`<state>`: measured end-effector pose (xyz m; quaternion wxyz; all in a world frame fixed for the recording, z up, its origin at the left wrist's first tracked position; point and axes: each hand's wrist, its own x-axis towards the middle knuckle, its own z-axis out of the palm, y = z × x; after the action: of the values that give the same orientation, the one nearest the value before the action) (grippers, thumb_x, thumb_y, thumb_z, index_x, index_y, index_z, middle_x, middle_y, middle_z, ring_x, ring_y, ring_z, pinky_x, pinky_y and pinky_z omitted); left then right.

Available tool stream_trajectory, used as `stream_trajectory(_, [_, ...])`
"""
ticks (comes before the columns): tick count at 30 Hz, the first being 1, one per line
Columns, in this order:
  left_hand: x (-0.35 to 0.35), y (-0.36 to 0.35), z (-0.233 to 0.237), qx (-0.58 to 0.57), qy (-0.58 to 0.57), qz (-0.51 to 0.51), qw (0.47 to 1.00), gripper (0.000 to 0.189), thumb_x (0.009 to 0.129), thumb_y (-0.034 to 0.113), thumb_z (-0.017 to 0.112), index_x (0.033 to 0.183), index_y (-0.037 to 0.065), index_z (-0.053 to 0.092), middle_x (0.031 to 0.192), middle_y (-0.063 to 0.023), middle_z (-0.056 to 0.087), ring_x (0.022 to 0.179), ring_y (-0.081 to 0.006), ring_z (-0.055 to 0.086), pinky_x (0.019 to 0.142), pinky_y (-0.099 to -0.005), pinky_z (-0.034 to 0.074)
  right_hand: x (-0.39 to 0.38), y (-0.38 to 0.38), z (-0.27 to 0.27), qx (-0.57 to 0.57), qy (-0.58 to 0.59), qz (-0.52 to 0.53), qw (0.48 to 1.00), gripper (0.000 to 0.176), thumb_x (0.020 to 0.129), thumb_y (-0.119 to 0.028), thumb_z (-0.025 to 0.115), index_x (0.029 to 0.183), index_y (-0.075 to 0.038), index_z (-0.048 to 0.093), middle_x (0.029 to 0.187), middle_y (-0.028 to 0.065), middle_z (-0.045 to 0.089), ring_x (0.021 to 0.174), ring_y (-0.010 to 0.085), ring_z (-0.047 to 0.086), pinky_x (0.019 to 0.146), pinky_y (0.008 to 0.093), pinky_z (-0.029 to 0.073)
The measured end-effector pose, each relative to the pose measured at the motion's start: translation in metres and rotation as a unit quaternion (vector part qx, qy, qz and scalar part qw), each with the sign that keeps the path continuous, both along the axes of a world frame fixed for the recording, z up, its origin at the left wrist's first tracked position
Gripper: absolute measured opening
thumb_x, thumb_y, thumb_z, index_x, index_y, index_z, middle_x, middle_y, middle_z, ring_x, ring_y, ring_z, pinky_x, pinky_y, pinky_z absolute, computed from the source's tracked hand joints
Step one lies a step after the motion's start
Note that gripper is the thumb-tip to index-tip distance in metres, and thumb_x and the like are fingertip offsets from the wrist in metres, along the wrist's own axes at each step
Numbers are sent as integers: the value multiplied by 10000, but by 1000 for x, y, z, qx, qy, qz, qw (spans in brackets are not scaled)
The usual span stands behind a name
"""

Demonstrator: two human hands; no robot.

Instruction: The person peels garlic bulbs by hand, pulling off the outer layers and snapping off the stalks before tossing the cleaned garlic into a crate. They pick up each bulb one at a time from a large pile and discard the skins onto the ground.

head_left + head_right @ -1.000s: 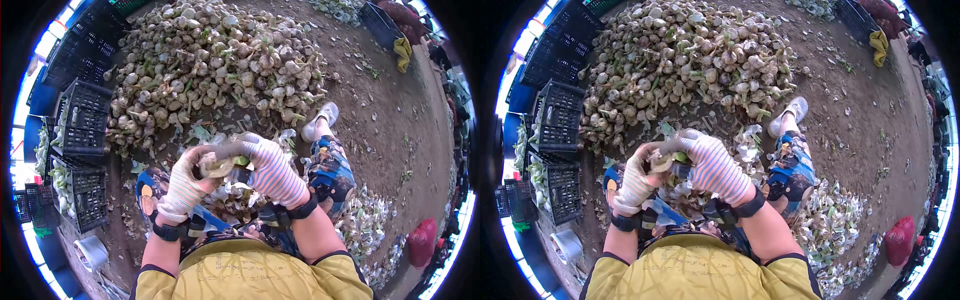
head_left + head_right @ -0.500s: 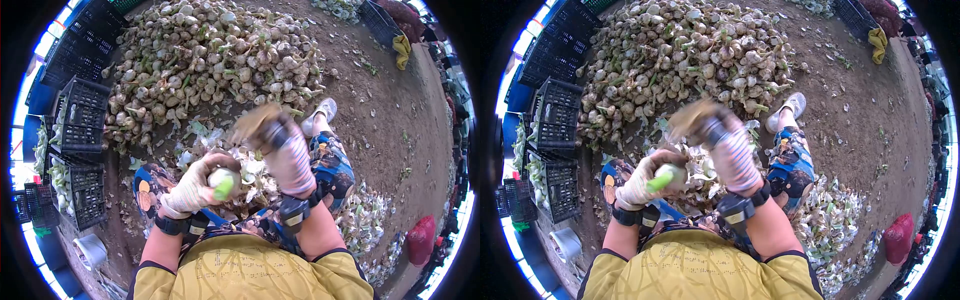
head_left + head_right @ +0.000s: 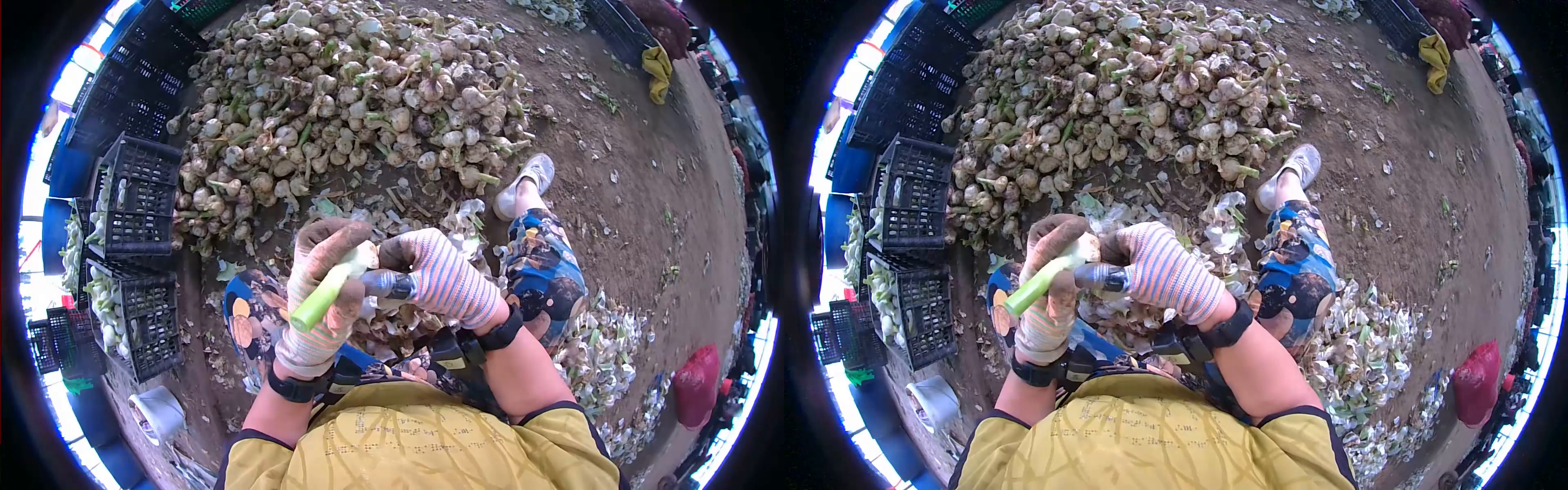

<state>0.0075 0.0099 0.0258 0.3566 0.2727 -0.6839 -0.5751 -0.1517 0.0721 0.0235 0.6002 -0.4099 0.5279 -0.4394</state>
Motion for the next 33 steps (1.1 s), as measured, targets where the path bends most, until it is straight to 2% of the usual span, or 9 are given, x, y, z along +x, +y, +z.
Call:
stream_trajectory(9, [10, -11, -5, -18, -44, -56, 997, 527, 824, 440, 626, 1106, -5, 596, 1084, -125, 550, 968, -208, 544, 843, -316, 437, -12, 0, -9, -20, -2, 88, 996, 289, 815, -279, 653, 849, 9, 655, 626, 28, 588, 593, 48, 449, 546, 262, 425])
stream_trajectory(11, [15, -17, -9, 181, 68, -95, 976, 492, 838, 392, 627, 1120, -10, 590, 1086, -132, 575, 937, -203, 574, 813, -323, 467, -13, 1, -10, -22, -22, 89, 996, 268, 815, -256, 645, 841, 11, 656, 632, 16, 592, 590, 47, 446, 540, 258, 419])
stream_trajectory(13, [20, -20, -4, 217, 43, -132, 966, 518, 849, 433, 596, 1130, -3, 586, 1061, -131, 601, 947, -203, 587, 842, -335, 469, -14, 2, -10, -21, -87, 77, 993, 259, 810, -248, 652, 823, 11, 660, 656, -7, 602, 606, 41, 473, 548, 252, 427])
stream_trajectory(17, [17, -20, -16, 416, 326, -140, 837, 626, 888, 561, 409, 1264, 70, 505, 1296, -198, 483, 1204, -295, 471, 1028, -421, 360, -14, 2, -8, -65, -91, 81, 990, 270, 786, -258, 681, 842, 5, 660, 690, -2, 620, 656, 42, 544, 595, 248, 451])
stream_trajectory(21, [14, -21, -18, 405, 319, -99, 851, 603, 900, 543, 406, 1275, 80, 493, 1312, -151, 480, 1218, -283, 451, 1028, -408, 359, -13, 8, -3, -132, -135, 197, 962, 332, 744, -274, 683, 856, 37, 648, 750, 72, 637, 701, 145, 578, 655, 296, 449])
stream_trajectory(25, [8, -13, -5, 444, 276, -17, 852, 541, 912, 468, 451, 1279, 71, 466, 1256, -160, 517, 1141, -305, 510, 952, -407, 444, -9, 22, 5, -102, -338, 34, 935, 418, 689, -356, 733, 827, 32, 661, 834, 114, 647, 814, 223, 606, 757, 352, 465])
stream_trajectory(29, [10, -40, -29, 507, 346, 154, 774, 439, 948, 386, 418, 1184, 27, 503, 1122, -150, 593, 1041, -287, 581, 918, -425, 486, -3, 12, 6, -237, -329, 71, 911, 413, 735, -356, 716, 867, 26, 633, 813, 83, 637, 791, 166, 605, 735, 301, 474])
stream_trajectory(31, [17, -40, -32, 530, 368, 145, 750, 440, 935, 362, 442, 1204, 19, 500, 1161, -142, 581, 1083, -311, 552, 953, -443, 450, -1, 6, 4, -47, -147, -94, 984, 383, 767, -340, 709, 895, 5, 601, 760, 59, 616, 753, 123, 590, 705, 260, 474])
stream_trajectory(33, [14, -30, -24, 537, 368, 111, 751, 440, 931, 362, 450, 1201, 18, 503, 1183, -141, 568, 1099, -306, 543, 953, -440, 448, 10, -7, 1, -64, -167, -154, 972, 457, 778, -315, 714, 1049, 6, 533, 893, 55, 609, 830, 97, 564, 740, 253, 472])
